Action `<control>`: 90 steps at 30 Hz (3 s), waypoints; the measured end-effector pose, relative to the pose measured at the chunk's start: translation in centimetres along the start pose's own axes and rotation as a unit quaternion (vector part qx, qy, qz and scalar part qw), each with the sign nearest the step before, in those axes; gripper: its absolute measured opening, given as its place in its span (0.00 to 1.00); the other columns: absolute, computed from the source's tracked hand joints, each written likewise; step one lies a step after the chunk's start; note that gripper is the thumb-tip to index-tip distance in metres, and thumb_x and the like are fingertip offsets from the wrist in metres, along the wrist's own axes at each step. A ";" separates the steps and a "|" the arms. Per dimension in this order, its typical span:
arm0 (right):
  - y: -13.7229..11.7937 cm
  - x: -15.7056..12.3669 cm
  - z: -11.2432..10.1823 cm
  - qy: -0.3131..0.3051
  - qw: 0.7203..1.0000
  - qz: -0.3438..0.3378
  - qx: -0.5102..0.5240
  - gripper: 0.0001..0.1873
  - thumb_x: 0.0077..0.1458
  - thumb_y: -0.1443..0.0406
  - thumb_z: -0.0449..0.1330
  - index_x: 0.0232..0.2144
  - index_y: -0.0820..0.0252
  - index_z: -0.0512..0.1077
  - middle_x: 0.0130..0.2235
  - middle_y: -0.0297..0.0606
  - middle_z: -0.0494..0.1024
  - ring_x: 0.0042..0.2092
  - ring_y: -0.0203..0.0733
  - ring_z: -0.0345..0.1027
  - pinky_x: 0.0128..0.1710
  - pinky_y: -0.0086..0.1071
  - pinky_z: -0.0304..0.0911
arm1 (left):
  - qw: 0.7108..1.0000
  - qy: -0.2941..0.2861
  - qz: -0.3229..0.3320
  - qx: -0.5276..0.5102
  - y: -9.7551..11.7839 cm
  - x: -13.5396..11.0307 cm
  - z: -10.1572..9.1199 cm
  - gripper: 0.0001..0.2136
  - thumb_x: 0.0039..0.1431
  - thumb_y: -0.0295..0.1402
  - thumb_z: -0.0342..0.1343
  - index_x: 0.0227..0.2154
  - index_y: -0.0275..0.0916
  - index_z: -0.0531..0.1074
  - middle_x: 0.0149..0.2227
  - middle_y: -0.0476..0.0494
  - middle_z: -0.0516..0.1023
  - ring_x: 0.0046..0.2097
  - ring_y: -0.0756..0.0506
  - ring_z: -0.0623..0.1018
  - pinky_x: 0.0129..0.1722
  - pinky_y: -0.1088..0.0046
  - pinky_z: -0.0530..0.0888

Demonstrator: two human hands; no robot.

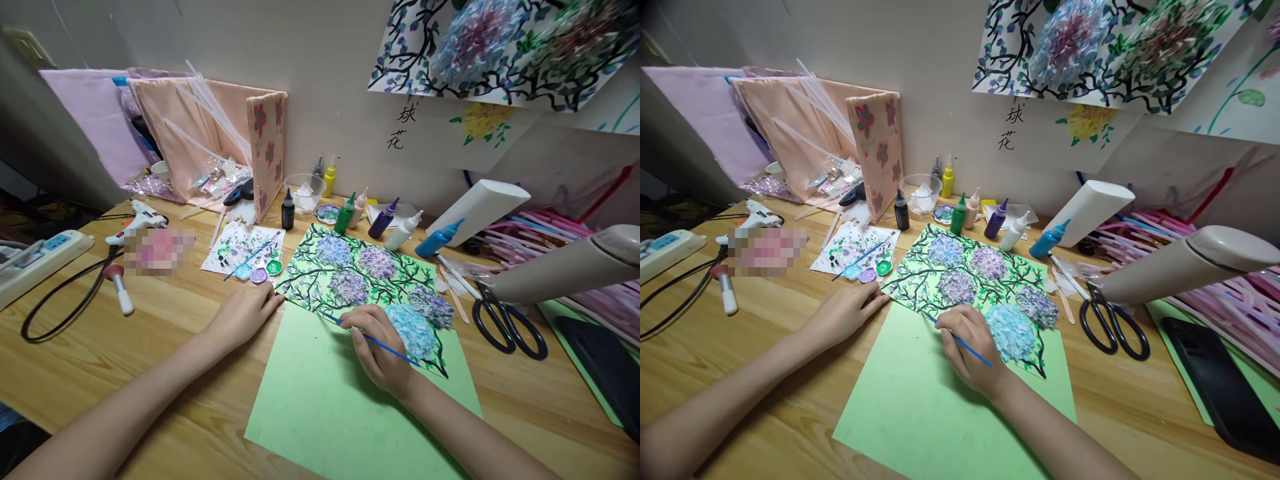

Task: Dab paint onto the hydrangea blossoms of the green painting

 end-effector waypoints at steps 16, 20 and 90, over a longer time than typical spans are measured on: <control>0.4 -0.2 0.1 -0.003 1.000 0.008 0.026 0.11 0.54 0.73 0.47 0.37 0.55 0.64 0.33 0.37 0.74 0.38 0.41 0.65 0.37 0.37 0.62 | 1.000 0.005 0.005 0.005 -0.2 0.0 0.2 0.15 0.62 0.44 0.39 0.29 0.40 0.65 0.31 0.45 0.74 0.34 0.44 0.73 0.27 0.73 0.60; 0.3 -0.1 0.0 -0.005 0.999 0.003 0.035 0.11 0.54 0.73 0.47 0.38 0.55 0.63 0.34 0.38 0.74 0.38 0.42 0.64 0.37 0.37 0.62 | 1.000 0.006 0.006 0.007 -0.2 0.0 0.3 0.15 0.62 0.44 0.39 0.29 0.40 0.65 0.31 0.45 0.74 0.34 0.44 0.73 0.26 0.73 0.59; -5.1 8.1 2.4 0.081 0.986 0.053 0.135 0.15 0.61 0.67 0.42 0.46 0.52 0.65 0.45 0.38 0.71 0.49 0.43 0.63 0.48 0.40 0.58 | 0.870 0.429 0.059 -0.235 -1.1 -3.7 -7.0 0.14 0.62 0.39 0.36 0.37 0.40 0.64 0.39 0.43 0.71 0.43 0.46 0.71 0.42 0.69 0.67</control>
Point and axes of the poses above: each hand's wrist, its own x-axis towards the middle knuckle, its own z-axis out of the palm, y = z × x, the point moved 3 cm from there along x, towards the middle knuckle
